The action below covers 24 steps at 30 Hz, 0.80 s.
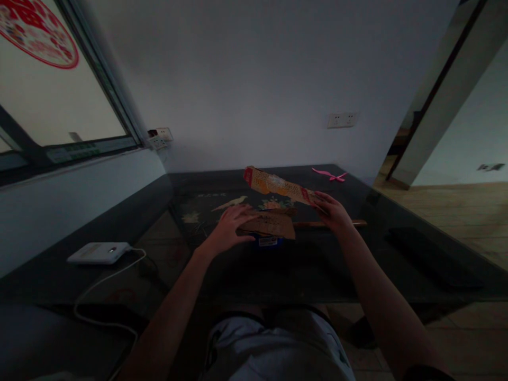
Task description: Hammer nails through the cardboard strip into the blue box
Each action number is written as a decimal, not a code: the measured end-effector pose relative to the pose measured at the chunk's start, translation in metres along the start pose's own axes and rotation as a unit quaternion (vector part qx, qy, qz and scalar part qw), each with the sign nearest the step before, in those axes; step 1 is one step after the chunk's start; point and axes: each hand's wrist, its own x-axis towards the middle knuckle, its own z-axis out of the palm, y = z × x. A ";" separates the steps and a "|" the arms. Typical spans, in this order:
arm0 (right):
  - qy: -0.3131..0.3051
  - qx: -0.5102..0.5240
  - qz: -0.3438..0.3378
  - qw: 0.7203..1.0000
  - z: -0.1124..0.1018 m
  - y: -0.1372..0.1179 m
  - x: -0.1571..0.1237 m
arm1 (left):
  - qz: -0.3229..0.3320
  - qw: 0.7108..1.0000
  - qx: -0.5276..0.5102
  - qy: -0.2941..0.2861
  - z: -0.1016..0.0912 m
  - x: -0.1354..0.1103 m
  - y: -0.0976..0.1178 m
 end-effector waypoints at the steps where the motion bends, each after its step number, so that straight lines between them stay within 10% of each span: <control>1: -0.001 0.001 0.000 1.000 0.000 0.000 0.000 | 0.023 0.999 -0.003 -0.027 0.000 0.000 0.003; 6: 0.003 0.003 0.003 1.000 -0.001 -0.001 0.000 | 0.046 0.996 -0.064 -0.043 0.008 -0.001 0.007; 16: 0.009 0.007 -0.011 1.000 -0.007 -0.006 0.001 | -0.085 0.980 -0.094 0.155 0.009 0.013 0.016; 24: 0.009 0.012 -0.020 1.000 -0.006 -0.004 0.001 | -0.050 0.995 -0.008 0.080 0.028 0.025 0.034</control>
